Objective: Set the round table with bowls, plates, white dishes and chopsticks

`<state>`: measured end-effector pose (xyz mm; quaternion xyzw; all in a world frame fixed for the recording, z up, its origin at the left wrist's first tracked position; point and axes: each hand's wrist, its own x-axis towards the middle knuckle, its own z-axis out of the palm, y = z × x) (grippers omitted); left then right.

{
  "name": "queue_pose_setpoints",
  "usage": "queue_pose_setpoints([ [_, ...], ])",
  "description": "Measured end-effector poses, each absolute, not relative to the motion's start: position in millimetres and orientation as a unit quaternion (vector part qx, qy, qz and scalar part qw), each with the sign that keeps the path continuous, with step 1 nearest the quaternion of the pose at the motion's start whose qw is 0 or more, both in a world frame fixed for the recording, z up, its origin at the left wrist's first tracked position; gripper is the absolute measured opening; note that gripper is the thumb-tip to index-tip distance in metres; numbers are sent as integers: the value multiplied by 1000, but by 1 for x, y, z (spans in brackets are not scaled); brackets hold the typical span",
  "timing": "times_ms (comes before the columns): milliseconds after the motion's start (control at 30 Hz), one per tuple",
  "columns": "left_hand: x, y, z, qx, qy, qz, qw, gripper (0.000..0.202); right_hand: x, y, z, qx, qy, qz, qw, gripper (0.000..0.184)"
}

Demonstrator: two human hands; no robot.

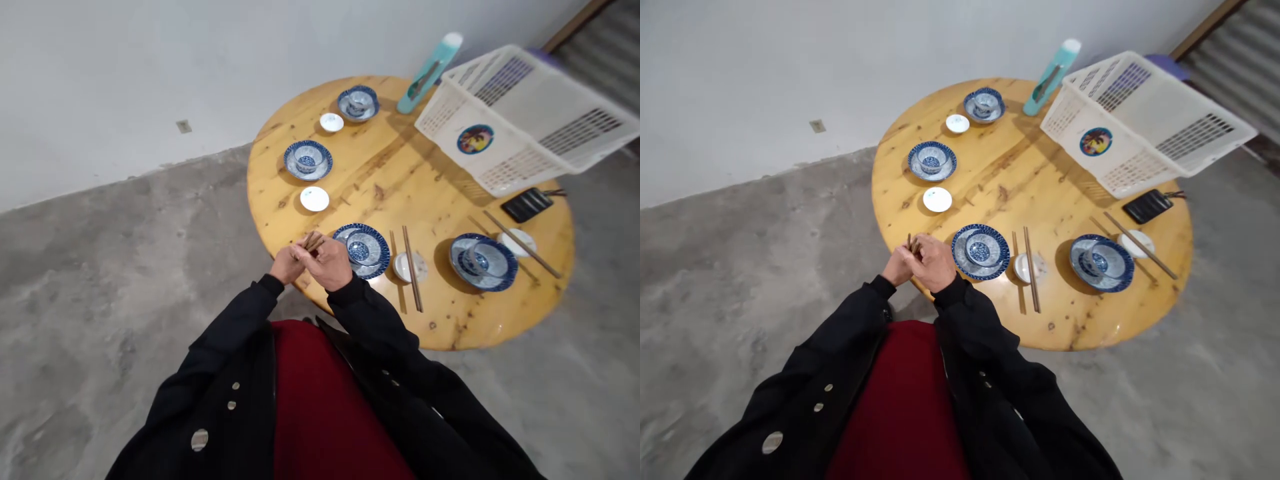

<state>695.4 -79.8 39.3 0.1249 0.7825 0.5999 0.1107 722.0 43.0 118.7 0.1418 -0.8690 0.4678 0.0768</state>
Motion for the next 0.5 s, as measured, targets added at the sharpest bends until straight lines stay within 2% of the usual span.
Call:
queue_pose_setpoints([
  [167, 637, -102, 26, 192, 822, 525, 112, 12, 692, 4, 100, 52, -896, 417, 146, 33],
  [333, 615, -104, -1, 200, 816, 526, 130, 14, 670, -10, 75, -21, -916, 384, 113, 27],
  [500, 607, -107, -11, 194, 808, 537, 145, 11, 665, -13, 78, -46, -914, 384, 118, 23],
])
